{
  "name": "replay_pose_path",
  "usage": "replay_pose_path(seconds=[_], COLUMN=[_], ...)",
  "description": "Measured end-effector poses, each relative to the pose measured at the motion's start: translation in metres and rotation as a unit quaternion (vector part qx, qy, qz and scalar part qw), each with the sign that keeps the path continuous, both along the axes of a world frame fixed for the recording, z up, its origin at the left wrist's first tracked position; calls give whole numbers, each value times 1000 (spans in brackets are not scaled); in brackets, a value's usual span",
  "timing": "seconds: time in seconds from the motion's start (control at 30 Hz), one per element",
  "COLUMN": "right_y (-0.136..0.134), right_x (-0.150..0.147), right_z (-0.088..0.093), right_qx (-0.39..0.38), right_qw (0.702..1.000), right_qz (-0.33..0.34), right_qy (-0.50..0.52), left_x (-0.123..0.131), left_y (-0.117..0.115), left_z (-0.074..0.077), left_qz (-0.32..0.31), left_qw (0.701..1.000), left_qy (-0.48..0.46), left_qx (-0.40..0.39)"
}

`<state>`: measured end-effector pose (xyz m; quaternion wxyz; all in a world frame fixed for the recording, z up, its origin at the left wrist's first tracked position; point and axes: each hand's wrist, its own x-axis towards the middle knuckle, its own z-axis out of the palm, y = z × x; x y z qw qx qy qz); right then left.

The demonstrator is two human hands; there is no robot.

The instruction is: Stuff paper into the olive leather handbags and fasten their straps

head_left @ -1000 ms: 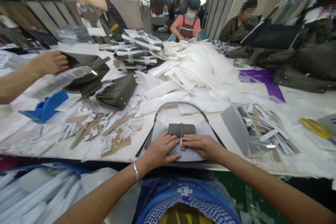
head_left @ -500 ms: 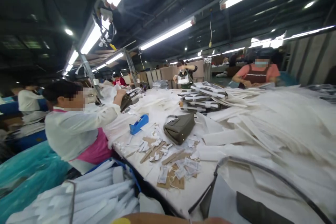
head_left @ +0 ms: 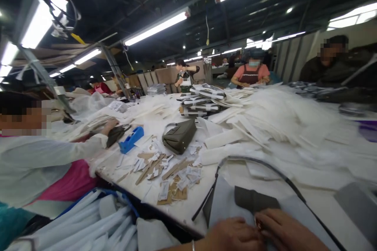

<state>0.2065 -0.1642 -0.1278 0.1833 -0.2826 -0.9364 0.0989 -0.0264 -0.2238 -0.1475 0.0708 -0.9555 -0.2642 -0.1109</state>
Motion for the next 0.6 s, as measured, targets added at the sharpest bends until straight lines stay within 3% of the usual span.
replay_pose_path(seconds=[0.13, 0.33, 0.47, 0.53, 0.6], right_y=[-23, -34, -3, 29, 69], right_x=[17, 20, 32, 47, 67], right_z=[1, 19, 45, 58, 68], right_qx=[58, -64, -133, -108, -65], right_qw=[997, 994, 988, 987, 975], right_qz=[-47, -89, -63, -118, -206], right_qy=[-16, 10, 47, 31, -48], left_x=[11, 11, 10, 8, 6], left_y=[-14, -14, -9, -6, -4], left_z=[3, 17, 5, -5, -14], left_qz=[76, 60, 31, 22, 21], left_qw=[991, 988, 990, 988, 986], left_qy=[-106, -142, -136, -139, -145], left_qx=[-33, -30, 34, 63, 83])
